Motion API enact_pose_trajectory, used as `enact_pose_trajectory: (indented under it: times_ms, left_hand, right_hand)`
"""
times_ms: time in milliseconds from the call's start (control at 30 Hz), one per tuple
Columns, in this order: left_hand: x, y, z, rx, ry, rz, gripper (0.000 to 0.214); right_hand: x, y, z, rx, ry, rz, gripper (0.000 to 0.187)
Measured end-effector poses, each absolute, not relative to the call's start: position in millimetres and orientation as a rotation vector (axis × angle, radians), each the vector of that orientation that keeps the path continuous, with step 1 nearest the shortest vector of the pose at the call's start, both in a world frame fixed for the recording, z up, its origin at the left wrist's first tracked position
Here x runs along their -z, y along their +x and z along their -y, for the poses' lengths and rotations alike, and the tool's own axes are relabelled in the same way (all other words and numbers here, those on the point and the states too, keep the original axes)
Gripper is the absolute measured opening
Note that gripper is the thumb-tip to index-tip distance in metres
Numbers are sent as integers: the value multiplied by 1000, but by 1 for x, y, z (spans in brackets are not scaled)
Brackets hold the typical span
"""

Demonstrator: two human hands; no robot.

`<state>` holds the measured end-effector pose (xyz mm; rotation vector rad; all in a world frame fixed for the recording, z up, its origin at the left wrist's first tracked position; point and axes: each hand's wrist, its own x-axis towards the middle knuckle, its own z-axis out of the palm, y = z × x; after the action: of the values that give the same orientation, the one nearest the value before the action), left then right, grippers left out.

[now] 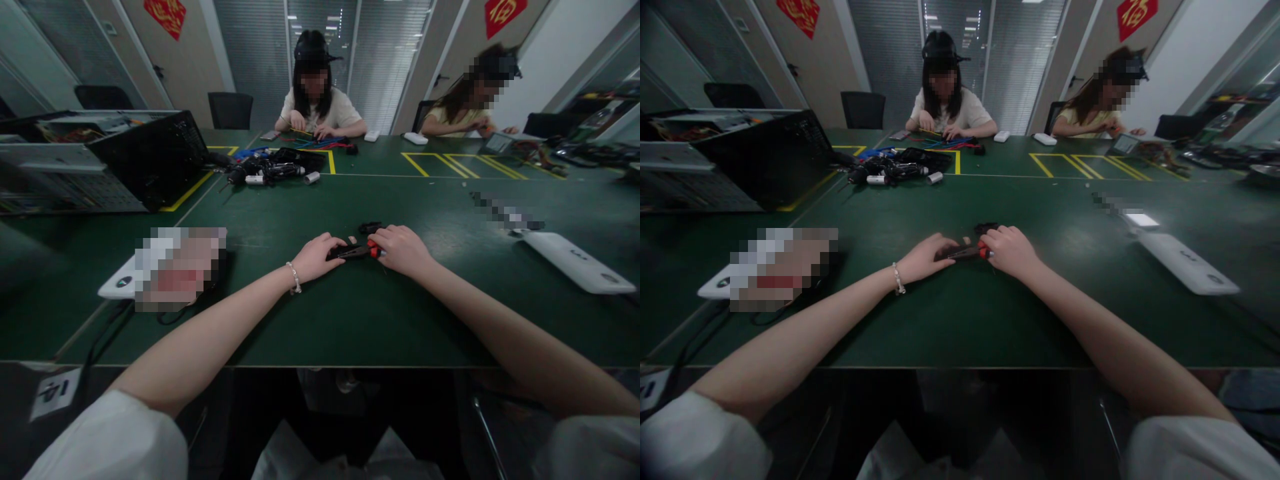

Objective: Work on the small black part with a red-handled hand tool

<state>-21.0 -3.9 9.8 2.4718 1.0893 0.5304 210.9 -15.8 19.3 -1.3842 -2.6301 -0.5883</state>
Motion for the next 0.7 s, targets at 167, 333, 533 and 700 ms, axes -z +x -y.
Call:
enact_pose_trajectory:
  times_ms: [167,333,533,700]
  left_hand:
    - [-11,-20,5,-527,2476,-1103,33]
    - [-11,-20,5,-524,2479,-1102,35]
    - [-11,-21,5,-541,2466,-1097,34]
    - [-11,-21,5,-533,2469,-1101,34]
  right_hand:
    - [-19,211,16,570,-1406,2638,28]
    - [-20,211,16,594,-1353,2624,30]
    - [-19,212,16,592,-1332,2608,31]
    - [-20,212,17,576,-1332,2610,32]
